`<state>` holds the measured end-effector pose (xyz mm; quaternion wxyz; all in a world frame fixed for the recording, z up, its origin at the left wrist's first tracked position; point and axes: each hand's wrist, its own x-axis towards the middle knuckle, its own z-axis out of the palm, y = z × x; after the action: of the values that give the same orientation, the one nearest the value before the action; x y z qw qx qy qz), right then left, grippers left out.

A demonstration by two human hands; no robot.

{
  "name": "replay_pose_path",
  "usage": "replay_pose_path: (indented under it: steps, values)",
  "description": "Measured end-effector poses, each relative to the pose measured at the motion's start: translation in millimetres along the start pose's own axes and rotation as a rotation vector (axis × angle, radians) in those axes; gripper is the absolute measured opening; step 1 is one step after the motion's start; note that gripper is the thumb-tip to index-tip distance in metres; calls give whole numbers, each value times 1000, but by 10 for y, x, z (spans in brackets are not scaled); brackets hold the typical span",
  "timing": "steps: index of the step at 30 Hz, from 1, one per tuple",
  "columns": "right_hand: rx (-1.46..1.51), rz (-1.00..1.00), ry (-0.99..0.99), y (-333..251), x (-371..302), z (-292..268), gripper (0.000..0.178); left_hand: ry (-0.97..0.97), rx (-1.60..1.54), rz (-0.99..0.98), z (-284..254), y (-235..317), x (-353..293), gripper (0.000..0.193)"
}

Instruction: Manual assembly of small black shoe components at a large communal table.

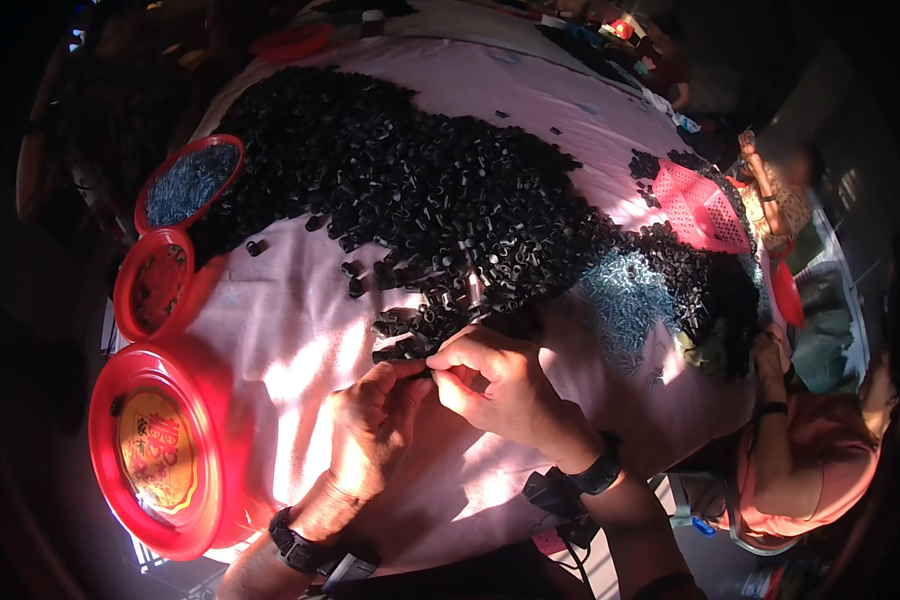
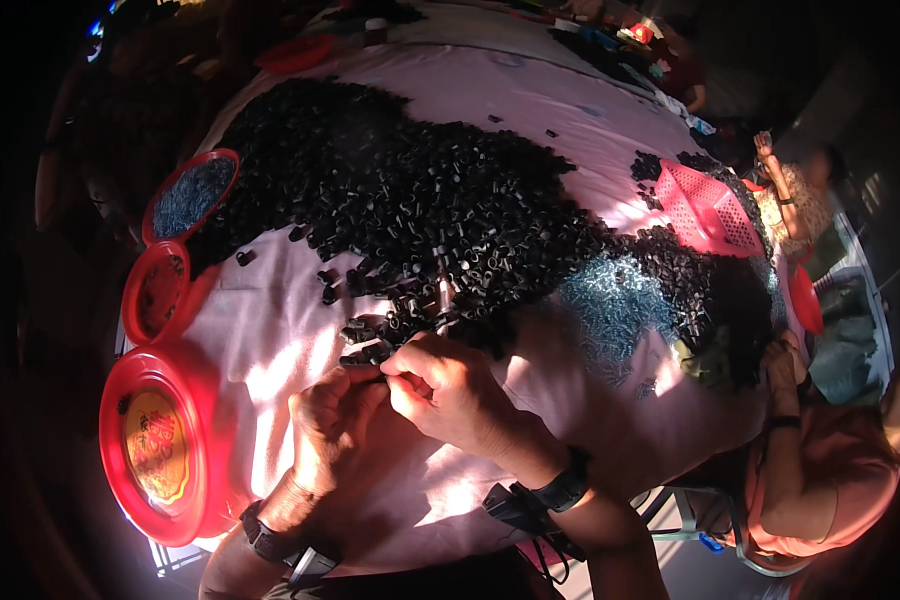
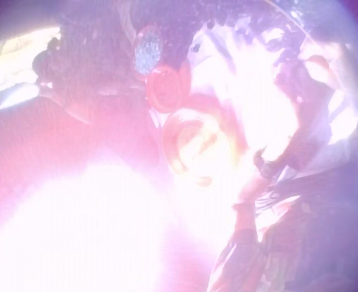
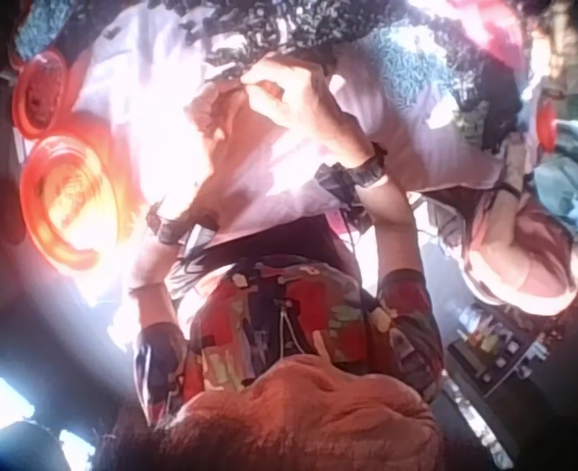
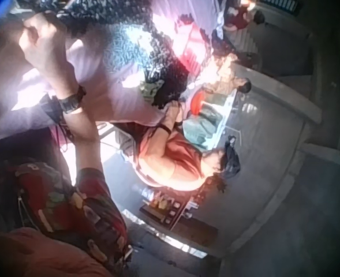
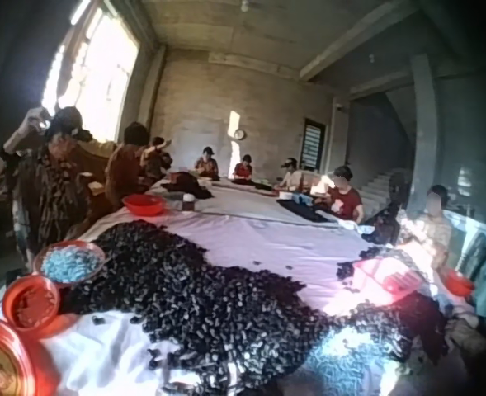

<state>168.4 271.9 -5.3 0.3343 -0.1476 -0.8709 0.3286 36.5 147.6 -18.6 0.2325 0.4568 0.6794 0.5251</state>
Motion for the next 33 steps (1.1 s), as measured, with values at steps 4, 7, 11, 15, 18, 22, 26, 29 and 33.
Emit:
replay_pose_path:
  steps: [4, 7, 11, 15, 18, 22, 26, 29, 33]
  values:
    - [64, 11, 15, -5, 10, -4, 14, -34, -78, -67, -20, 5, 10, 19]
    - [31, -13, 0, -20, 6, -34, 14, -48, -29, -16, -26, 6, 17, 18]
    - [-18, -19, -15, -25, -10, -35, 14, -50, 37, 48, -28, -4, 15, 17]
    - [129, 143, -31, -35, -37, -1, 14, 42, 57, 132, 10, -17, -3, 16]
    - [102, 136, 11, -44, -13, 25, 15, -18, -3, -111, -13, 9, 20, 15]
    - [-18, -57, -29, -113, 28, -29, 27, -94, -427, -265, -29, -38, 65, 18]
    - [-61, -99, -80, -81, 25, -28, 39, -204, -592, -455, -101, 22, 92, 21]
    - [-113, -139, -78, -101, 44, -44, 41, -254, -639, -421, -77, -51, 83, 22]
    - [-96, -96, -77, -98, 15, 2, 41, -304, -721, -433, -85, -47, 104, 21]
